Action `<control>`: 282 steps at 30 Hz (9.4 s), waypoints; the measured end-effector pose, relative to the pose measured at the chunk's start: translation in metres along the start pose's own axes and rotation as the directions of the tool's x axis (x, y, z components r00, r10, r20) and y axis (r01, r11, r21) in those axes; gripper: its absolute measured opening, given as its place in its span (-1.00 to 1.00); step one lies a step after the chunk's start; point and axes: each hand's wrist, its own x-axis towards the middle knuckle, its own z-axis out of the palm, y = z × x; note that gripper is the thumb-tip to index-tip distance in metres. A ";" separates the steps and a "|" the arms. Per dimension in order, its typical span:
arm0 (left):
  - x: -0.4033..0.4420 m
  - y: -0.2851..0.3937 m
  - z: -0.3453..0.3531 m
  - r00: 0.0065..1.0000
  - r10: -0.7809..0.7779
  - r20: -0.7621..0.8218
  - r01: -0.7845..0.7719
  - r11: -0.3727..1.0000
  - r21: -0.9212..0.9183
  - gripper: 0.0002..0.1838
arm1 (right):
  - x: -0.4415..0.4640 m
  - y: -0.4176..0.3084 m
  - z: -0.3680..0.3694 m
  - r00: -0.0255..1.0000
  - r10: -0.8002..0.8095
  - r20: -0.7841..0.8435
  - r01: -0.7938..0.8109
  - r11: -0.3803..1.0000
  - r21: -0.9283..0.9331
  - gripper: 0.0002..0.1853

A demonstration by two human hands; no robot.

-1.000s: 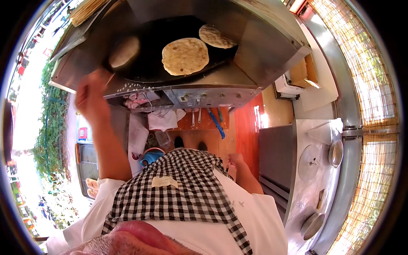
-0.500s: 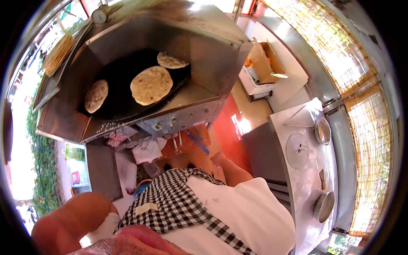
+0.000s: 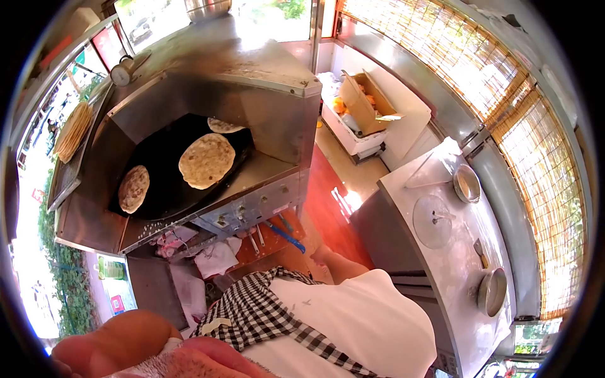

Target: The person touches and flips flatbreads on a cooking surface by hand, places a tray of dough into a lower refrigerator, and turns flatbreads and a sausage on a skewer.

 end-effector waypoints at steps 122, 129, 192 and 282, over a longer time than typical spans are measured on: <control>-0.347 -0.003 0.022 -0.073 -0.761 0.645 0.548 0.510 0.664 -0.70 | -0.015 -0.025 0.018 0.996 0.047 -0.072 0.005 0.805 0.593 -0.83; -0.336 0.003 -0.024 -0.007 -0.796 0.605 0.575 0.492 0.654 -0.71 | -0.022 -0.022 0.016 0.996 0.084 -0.020 -0.058 0.823 0.565 -0.83; -0.362 -0.071 -0.108 -0.003 -0.986 0.166 0.495 0.143 0.857 -0.84 | -0.016 -0.081 0.035 0.978 0.208 0.005 -0.137 0.621 0.771 -0.75; -0.366 -0.065 -0.051 -0.433 -0.880 0.194 0.505 -0.059 0.861 -0.72 | -0.039 -0.068 0.055 0.981 0.191 0.028 -0.099 0.373 0.923 -0.81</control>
